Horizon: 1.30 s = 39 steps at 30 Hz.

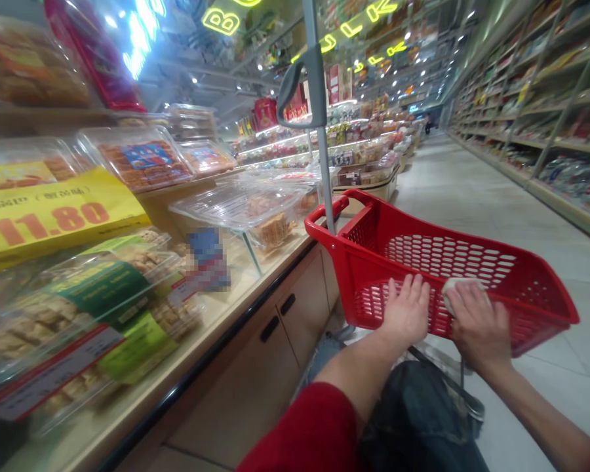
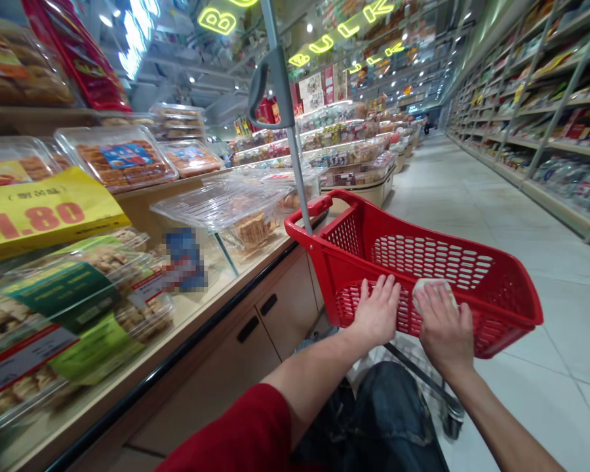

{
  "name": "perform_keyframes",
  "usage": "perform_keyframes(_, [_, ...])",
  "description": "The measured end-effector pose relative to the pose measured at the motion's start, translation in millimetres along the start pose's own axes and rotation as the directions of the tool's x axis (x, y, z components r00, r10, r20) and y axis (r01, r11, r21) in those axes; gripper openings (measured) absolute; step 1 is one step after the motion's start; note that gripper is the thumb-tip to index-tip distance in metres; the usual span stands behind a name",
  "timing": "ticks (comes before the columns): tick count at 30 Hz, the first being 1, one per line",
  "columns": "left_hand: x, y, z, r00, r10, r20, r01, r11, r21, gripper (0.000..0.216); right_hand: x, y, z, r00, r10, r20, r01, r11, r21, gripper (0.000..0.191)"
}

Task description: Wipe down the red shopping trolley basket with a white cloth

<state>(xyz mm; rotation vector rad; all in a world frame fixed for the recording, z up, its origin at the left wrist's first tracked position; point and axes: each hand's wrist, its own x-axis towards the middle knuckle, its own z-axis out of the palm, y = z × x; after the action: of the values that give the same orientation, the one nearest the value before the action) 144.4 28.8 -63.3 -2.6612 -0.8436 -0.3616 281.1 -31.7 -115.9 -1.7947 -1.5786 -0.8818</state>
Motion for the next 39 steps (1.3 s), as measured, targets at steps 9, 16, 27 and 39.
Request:
perform_keyframes(9, [4.6, 16.6, 0.8, 0.997, 0.071, 0.027, -0.068, 0.994, -0.088, 0.055, -34.4, 8.7, 17.2, 0.988, -0.064, 0.142, 0.076, 0.994, -0.084, 0.05])
perform_keyframes(16, [15.4, 22.2, 5.2, 0.997, 0.069, 0.023, -0.065, 0.989, -0.134, 0.061, -16.0, 23.3, 1.1, 0.997, 0.053, 0.051, -0.049, 0.996, -0.08, 0.047])
perform_keyframes(27, [19.8, 45.1, 1.1, 0.988, 0.151, 0.041, -0.145, 0.982, -0.117, 0.064, -52.5, 35.1, -5.1, 0.99, 0.084, 0.114, -0.072, 0.992, -0.104, 0.054])
perform_keyframes(39, [23.6, 65.1, 2.6, 0.975, 0.218, 0.05, -0.21, 0.969, -0.131, 0.064, -86.9, 64.1, -7.3, 0.968, 0.205, 0.145, -0.177, 0.967, -0.185, 0.052])
